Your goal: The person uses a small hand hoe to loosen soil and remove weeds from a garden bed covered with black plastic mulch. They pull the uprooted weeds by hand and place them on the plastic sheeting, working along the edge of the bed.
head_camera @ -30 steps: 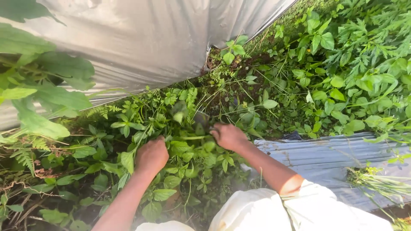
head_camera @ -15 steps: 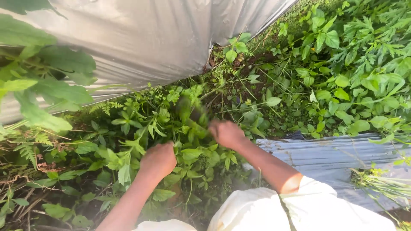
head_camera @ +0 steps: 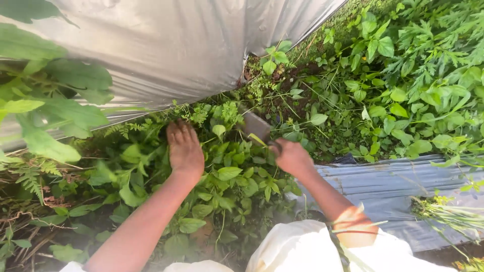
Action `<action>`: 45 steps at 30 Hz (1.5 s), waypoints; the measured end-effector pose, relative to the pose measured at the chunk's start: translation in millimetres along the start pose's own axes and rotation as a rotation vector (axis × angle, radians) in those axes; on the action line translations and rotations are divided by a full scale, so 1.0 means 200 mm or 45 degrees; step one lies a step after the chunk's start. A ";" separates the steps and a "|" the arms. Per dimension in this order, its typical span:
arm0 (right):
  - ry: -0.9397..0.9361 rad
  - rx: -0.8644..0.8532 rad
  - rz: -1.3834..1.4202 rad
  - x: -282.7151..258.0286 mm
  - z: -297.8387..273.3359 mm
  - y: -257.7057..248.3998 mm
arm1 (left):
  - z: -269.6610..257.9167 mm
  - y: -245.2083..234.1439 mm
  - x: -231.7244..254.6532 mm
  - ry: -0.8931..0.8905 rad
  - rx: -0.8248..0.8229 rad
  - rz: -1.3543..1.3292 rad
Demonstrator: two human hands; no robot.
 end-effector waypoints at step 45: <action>0.171 0.108 0.067 0.20 0.25 0.15 | 0.12 0.56 0.01 0.032 0.117 -0.798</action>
Point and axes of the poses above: each hand's wrist, its own z-axis towards the middle knuckle, its own y-axis out of the palm, x = y × z, the point moved 7 cm from there along z, towards the middle knuckle, and after that the axes turned 10 degrees about -z, right-handed, at the moved point
